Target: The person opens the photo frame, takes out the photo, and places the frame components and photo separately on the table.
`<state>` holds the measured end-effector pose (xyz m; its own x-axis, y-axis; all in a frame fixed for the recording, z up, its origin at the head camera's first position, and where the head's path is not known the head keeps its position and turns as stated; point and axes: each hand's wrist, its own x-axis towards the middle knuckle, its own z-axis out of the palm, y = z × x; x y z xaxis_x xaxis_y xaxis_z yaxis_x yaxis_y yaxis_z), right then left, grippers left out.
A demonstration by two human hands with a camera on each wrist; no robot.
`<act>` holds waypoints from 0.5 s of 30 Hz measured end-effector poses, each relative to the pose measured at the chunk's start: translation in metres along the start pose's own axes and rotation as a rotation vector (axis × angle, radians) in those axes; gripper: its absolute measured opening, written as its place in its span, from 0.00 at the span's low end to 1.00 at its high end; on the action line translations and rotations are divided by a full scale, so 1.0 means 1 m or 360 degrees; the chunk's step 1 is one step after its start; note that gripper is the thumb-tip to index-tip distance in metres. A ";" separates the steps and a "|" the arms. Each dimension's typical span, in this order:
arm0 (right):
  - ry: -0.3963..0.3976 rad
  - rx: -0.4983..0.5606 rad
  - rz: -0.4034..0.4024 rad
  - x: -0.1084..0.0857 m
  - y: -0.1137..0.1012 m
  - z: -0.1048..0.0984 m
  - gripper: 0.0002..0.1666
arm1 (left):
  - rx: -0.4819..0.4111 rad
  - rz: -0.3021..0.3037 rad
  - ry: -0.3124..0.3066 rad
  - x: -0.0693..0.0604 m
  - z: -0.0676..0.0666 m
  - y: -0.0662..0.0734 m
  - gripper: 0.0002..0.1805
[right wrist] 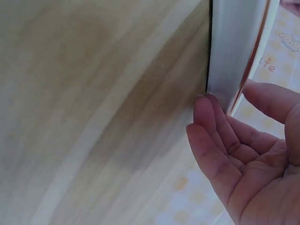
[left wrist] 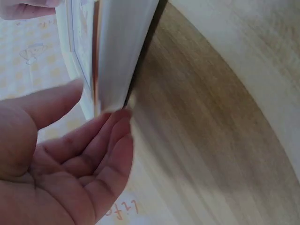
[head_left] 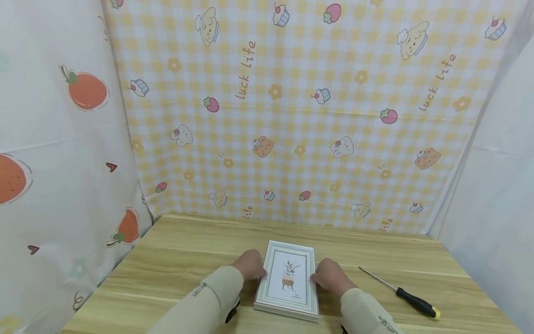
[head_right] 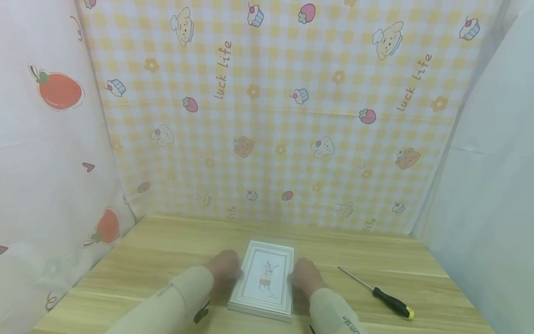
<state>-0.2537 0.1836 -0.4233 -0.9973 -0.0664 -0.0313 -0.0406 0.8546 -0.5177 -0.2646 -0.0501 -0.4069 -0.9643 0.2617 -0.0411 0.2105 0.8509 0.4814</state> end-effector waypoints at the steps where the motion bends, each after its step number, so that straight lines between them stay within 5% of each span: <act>1: 0.0007 0.0008 -0.0002 0.000 0.000 0.000 0.27 | -0.0043 -0.0018 0.0014 0.001 0.000 0.000 0.22; 7: 0.0028 0.0021 0.0000 -0.001 -0.002 0.001 0.28 | -0.0145 -0.0117 0.0052 0.003 -0.004 0.005 0.22; 15: -0.0020 0.0025 0.0012 0.002 -0.002 0.006 0.23 | 0.0055 -0.0093 0.0021 0.002 -0.005 0.009 0.17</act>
<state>-0.2547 0.1785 -0.4278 -0.9967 -0.0662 -0.0461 -0.0317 0.8469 -0.5308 -0.2651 -0.0445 -0.3982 -0.9771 0.2053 -0.0568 0.1588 0.8798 0.4480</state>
